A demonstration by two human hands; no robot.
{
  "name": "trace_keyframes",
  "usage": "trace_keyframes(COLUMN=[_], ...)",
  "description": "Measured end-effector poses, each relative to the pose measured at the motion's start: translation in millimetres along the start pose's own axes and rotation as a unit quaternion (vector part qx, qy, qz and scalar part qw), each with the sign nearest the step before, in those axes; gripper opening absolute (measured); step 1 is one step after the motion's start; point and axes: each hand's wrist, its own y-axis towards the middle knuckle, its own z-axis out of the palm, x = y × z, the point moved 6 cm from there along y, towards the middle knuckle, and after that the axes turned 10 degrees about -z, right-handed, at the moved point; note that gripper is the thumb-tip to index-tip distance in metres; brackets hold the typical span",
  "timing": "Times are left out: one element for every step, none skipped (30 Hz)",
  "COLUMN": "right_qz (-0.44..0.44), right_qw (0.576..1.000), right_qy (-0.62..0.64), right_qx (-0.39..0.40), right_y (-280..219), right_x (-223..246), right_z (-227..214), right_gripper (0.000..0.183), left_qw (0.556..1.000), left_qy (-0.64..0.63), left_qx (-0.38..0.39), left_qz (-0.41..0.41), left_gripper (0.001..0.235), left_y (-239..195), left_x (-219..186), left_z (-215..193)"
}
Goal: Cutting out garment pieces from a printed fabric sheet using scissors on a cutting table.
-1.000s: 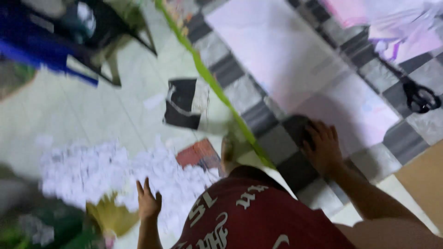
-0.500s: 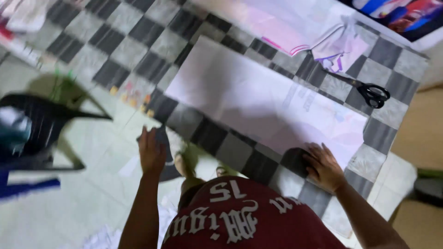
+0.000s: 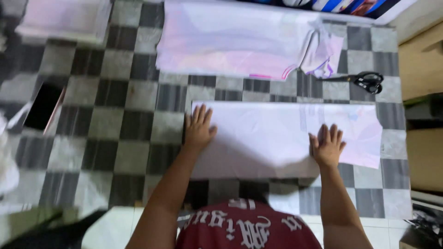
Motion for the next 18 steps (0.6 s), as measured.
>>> trace_keyframes(right_qz=[0.008, -0.012, -0.033, -0.026, -0.063, -0.101, -0.096, -0.186, -0.279, -0.277, -0.284, -0.292, -0.293, -0.297, -0.303, -0.305, -0.309, -0.313], right_qw=[1.0, 0.998, 0.993, 0.993, 0.986, 0.976, 0.977, 0.954, 0.921, 0.922, 0.921, 0.921, 0.922, 0.923, 0.924, 0.925, 0.927, 0.928], right_qy=[-0.003, -0.013, -0.024, -0.028, -0.037, -0.045, -0.051, -0.036, -0.018, -0.022, -0.025, -0.028, -0.028, -0.029, -0.031, -0.032, -0.023, -0.013], right_qx=[-0.005, -0.057, -0.106, -0.109, -0.148, -0.185, -0.184, -0.23, -0.273, -0.271, -0.264, -0.256, -0.252, -0.241, -0.229, -0.225, -0.213, -0.201], right_y=[6, 12, 15, 39, 58, 76, 108, 137, 167, 193, 223, 254, 283, 312, 341, 354, 371, 387], right_x=[-3, -4, -5, 2, 10, 17, 29, 51, 73, 79, 88, 97, 101, 105, 109, 118, 128, 139], right_z=[0, -5, -8, -11, -18, -24, -30, -40, -48, -45, -40, -36, -26, -14, -2, -1, -1, 0], right_gripper=[0.066, 0.061, 0.056, 0.056, 0.049, 0.043, 0.043, 0.03, 0.018, 0.018, 0.019, 0.02, 0.02, 0.022, 0.024, 0.024, 0.024, 0.025], left_qw=[1.0, 1.0, 1.0, 1.0, 1.0, 0.999, 0.999, 0.998, 0.995, 0.995, 0.995, 0.995, 0.995, 0.996, 0.995, 0.995, 0.995, 0.995], left_qy=[-0.004, -0.004, -0.004, -0.008, -0.02, -0.032, -0.037, -0.058, -0.078, -0.081, -0.058, -0.035, -0.036, -0.005, 0.024, 0.023, 0.013, 0.004], left_qx=[-0.001, 0.006, 0.016, 0.017, 0.014, 0.011, 0.015, -0.023, -0.062, -0.06, -0.07, -0.081, -0.077, -0.079, -0.08, -0.077, -0.066, -0.056], left_qz=[0.009, 0.001, -0.01, -0.002, -0.005, -0.009, -0.004, 0.008, 0.016, 0.018, 0.033, 0.047, 0.045, 0.052, 0.058, 0.054, 0.067, 0.081], left_gripper=[0.072, 0.072, 0.072, 0.072, 0.073, 0.073, 0.073, 0.07, 0.067, 0.067, 0.062, 0.058, 0.058, 0.057, 0.055, 0.055, 0.051, 0.046], left_y=[1, 3, 0, 23, 42, 61, 93, 124, 155, 184, 214, 245, 272, 299, 324, 340, 356, 372], left_x=[-2, -2, -1, 10, 21, 30, 34, 37, 42, 51, 59, 67, 76, 83, 90, 92, 93, 94], left_z=[-12, -21, -30, -28, -25, -21, -31, -46, -61, -56, -52, -48, -40, -31, -20, -19, -18, -17])
